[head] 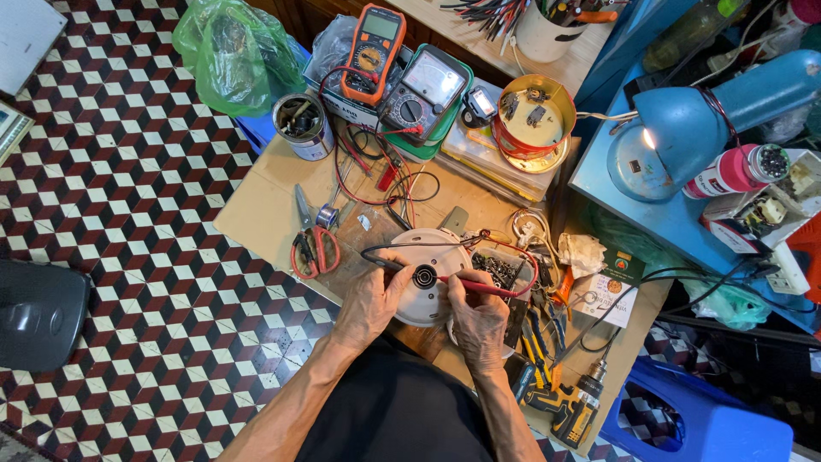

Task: The person disassembles an electric kettle by removing screws from the base and lid, then uses a multimeter to test the heating element and internal components. The person reassembles the kettle after testing.

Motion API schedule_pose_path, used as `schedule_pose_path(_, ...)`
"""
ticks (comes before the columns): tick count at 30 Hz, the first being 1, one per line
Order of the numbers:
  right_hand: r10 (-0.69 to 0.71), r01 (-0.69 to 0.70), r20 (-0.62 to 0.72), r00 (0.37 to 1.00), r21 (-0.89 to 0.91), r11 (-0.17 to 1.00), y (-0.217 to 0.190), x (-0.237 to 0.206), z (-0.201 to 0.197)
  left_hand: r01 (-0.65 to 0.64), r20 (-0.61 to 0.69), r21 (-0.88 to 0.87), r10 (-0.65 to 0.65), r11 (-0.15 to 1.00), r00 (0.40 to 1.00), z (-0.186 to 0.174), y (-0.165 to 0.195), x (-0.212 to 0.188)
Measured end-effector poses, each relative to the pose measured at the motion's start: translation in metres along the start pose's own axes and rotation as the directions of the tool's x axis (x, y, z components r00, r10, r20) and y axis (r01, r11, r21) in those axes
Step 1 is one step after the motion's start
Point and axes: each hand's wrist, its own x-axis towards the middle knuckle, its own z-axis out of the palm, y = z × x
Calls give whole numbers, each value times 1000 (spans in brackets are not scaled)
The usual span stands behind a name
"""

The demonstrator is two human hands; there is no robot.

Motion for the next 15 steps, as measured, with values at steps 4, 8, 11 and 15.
schedule_pose_path(4, 8, -8, 3, 1000, 16, 1000, 1, -1, 1, -14, 2, -7, 14, 1000, 1000, -1, 0, -2)
schedule_pose_path(8, 6, -6, 4, 1000, 0, 1000, 3, -1, -1, -34, 3, 4, 34, 999, 999, -1, -1, -3)
schedule_pose_path(11, 17, -17, 22, 1000, 3, 1000, 3, 0, -1, -32, 2, -13, 32, 999, 1000, 0, -1, -4)
schedule_pose_path(15, 19, -19, 15, 1000, -1, 1000, 2, 1, 0, -25, 9, -7, 25, 1000, 1000, -1, 0, -3)
